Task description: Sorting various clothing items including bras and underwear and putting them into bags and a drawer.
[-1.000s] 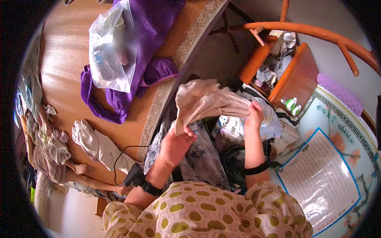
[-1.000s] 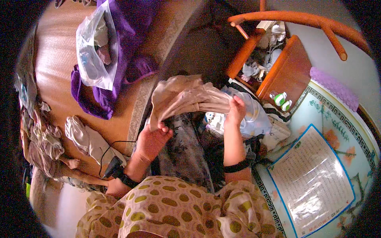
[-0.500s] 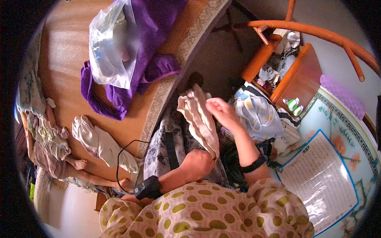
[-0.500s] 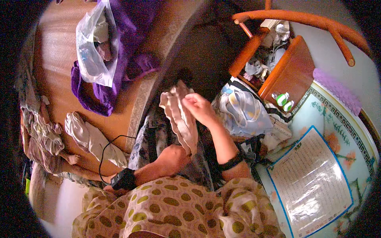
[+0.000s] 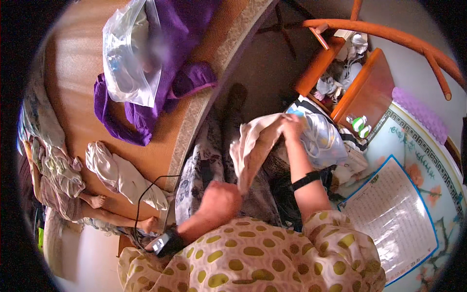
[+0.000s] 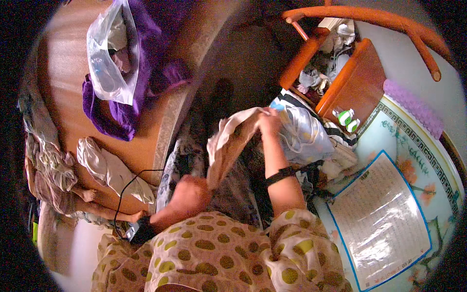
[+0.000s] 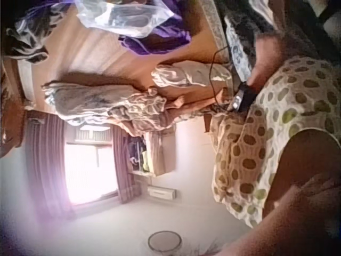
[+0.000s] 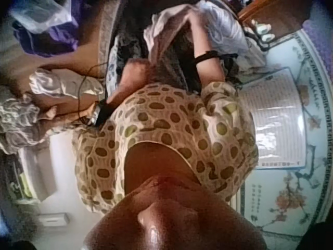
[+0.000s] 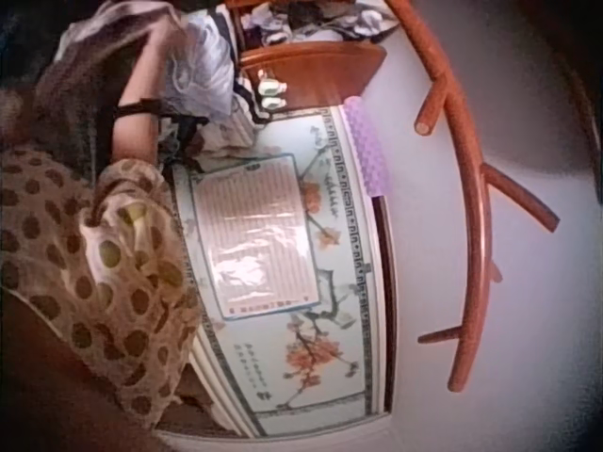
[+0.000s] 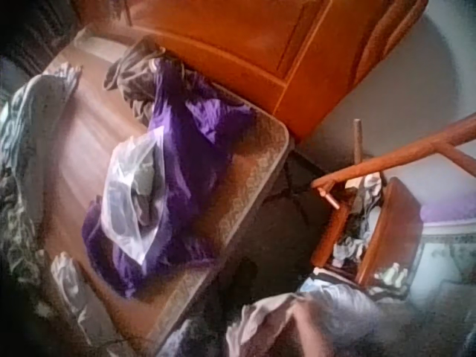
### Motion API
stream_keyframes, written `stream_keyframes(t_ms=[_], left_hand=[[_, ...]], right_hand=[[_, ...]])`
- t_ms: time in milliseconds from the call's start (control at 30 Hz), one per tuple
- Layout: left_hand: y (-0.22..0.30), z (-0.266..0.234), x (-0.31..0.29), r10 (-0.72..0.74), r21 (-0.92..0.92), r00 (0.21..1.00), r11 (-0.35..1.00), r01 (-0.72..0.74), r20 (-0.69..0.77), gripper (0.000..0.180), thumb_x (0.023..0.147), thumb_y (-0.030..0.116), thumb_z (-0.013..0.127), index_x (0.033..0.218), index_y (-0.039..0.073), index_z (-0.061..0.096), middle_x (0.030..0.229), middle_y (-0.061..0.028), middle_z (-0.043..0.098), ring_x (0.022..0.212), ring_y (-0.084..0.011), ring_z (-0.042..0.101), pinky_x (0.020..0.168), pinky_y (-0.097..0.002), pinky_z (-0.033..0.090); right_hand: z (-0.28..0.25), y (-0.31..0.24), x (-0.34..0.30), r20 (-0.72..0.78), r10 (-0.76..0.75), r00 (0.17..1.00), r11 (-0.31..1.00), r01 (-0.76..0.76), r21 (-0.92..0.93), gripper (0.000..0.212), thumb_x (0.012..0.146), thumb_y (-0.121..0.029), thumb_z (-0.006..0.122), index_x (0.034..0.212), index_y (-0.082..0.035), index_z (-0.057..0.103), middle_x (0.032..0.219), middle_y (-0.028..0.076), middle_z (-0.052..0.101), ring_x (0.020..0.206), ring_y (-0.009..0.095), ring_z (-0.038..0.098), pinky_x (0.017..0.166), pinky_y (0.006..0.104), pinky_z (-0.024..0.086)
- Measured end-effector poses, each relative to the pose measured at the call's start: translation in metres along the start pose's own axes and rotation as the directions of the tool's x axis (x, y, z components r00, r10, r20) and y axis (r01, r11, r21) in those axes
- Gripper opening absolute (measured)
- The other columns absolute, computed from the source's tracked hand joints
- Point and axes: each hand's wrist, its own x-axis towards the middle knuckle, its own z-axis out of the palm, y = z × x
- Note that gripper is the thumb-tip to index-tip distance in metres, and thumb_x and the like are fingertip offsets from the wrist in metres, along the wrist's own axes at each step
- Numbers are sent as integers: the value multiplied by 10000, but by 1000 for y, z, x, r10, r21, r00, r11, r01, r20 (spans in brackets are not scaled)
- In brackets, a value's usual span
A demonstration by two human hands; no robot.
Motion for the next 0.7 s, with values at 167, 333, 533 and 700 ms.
stream_keyframes(t_ms=[167, 333, 533, 700], left_hand=[[-68, 13, -17, -446, -391, 785, 875, 284, -430, 256, 699, 63, 484, 933, 24, 579, 752, -185, 576, 694, -361, 555, 636, -423, 443], [-63, 30, -20, -584, -681, 677, 714, 164, -449, 442, 712, 20, 451, 1153, 23, 478, 1045, -201, 548, 944, -351, 524, 826, -381, 394], [-39, 10, -13, -526, -659, 692, 746, 96, -494, 454, 738, -24, 429, 1183, 57, 459, 1114, -175, 526, 930, -346, 529, 819, -359, 397], [-49, 23, -9, -407, -590, 823, 800, 112, -396, 356, 674, -37, 512, 1008, 66, 581, 1006, -152, 546, 894, -321, 532, 778, -362, 421]], right_hand=[[-83, -37, -9, 99, 195, 976, 486, -184, 854, 246, 833, -186, 446, 1027, -51, 514, 1036, 74, 546, 977, 199, 514, 863, 336, 391], [-117, -81, -69, 213, -139, 967, 314, -161, 936, 430, 865, -246, 402, 1235, -28, 396, 1268, 116, 419, 1178, 244, 384, 1006, 381, 271], [-140, -75, -78, 198, -136, 971, 271, -156, 950, 458, 862, -243, 385, 1264, -26, 361, 1301, 120, 381, 1219, 255, 332, 1030, 390, 226], [-137, -84, -87, 264, -100, 959, 240, -234, 942, 461, 862, -248, 385, 1256, -11, 359, 1294, 111, 390, 1208, 250, 348, 1023, 385, 241]])
